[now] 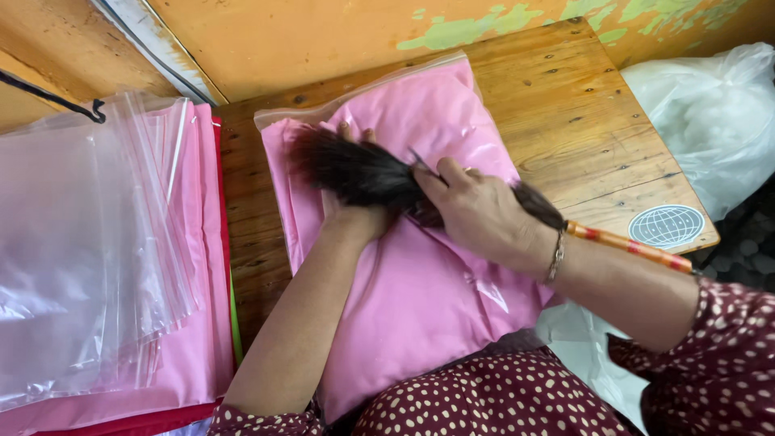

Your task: The person places a pink garment into a plastic bag, seals the zipper closure, and smooths the air out of the package by hand and using a duster.

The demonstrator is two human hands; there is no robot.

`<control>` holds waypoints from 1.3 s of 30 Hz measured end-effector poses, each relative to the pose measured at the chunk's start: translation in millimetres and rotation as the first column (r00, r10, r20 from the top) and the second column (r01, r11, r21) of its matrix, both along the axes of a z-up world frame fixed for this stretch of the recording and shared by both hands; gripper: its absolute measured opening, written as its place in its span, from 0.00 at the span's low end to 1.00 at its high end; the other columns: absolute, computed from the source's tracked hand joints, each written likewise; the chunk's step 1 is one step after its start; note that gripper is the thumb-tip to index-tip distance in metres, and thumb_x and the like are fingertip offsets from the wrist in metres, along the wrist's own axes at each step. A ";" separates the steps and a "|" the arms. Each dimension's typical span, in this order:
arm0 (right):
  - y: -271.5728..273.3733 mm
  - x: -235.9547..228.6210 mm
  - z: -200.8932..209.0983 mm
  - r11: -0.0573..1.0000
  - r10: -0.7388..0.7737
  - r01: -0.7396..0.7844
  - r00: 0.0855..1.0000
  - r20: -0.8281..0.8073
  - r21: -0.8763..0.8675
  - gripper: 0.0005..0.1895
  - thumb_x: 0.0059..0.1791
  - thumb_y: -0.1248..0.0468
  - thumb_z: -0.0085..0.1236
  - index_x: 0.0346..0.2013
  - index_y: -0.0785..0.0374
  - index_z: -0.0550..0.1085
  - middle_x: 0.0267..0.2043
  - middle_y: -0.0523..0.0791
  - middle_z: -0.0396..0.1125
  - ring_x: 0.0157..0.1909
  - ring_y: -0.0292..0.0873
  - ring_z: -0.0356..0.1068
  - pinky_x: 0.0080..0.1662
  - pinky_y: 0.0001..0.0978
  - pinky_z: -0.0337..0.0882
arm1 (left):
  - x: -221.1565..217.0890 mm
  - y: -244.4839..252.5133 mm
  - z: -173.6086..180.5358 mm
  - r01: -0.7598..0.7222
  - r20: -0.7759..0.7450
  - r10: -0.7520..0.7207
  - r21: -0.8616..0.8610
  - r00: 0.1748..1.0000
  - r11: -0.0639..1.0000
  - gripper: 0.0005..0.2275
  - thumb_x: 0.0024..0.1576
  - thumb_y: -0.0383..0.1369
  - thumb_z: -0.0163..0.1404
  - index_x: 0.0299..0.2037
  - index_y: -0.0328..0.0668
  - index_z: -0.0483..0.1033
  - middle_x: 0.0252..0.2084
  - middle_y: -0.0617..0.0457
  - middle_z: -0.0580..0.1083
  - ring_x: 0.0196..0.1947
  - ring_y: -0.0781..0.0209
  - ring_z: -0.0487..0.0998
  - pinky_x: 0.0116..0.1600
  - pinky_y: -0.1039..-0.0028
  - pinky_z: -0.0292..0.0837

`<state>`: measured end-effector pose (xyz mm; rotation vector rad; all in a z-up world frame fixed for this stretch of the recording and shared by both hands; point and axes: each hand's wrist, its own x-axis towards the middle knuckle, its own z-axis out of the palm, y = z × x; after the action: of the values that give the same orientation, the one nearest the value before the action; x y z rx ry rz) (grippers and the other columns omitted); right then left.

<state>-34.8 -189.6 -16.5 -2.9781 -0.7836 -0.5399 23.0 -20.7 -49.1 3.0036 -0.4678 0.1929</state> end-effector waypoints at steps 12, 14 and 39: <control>20.4 50.0 -13.0 0.950 -0.273 0.294 0.946 -0.176 0.107 0.15 0.46 0.53 0.47 0.35 0.61 0.73 0.27 0.51 0.70 0.32 0.57 0.73 0.35 0.48 0.71 | 20.3 -3.6 -46.6 -0.104 0.013 0.103 0.117 0.995 0.988 0.30 0.52 0.52 0.42 0.64 0.52 0.58 0.71 0.41 0.41 0.68 0.32 0.31 0.61 0.28 0.27; 27.5 30.7 -1.7 0.960 -0.270 0.280 0.939 -0.211 0.019 0.24 0.47 0.50 0.48 0.49 0.64 0.65 0.33 0.52 0.67 0.37 0.57 0.71 0.36 0.50 0.71 | 17.1 -0.6 -36.1 -0.103 -0.077 0.106 0.049 0.991 0.994 0.30 0.53 0.50 0.39 0.65 0.49 0.56 0.71 0.42 0.40 0.69 0.33 0.29 0.62 0.30 0.21; -71.3 -16.2 -38.9 0.913 -0.367 0.404 0.871 -0.326 0.051 0.29 0.46 0.63 0.41 0.62 0.65 0.61 0.38 0.57 0.66 0.33 0.64 0.71 0.31 0.54 0.71 | 12.1 -2.0 -22.9 -0.069 -0.151 0.058 -0.074 0.987 0.995 0.31 0.59 0.52 0.26 0.68 0.41 0.42 0.70 0.35 0.35 0.68 0.31 0.24 0.62 0.33 0.14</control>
<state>-51.0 -260.9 -55.3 -3.0010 -0.1213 -0.1015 35.1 -22.7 -71.9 2.9290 -0.3415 -0.0087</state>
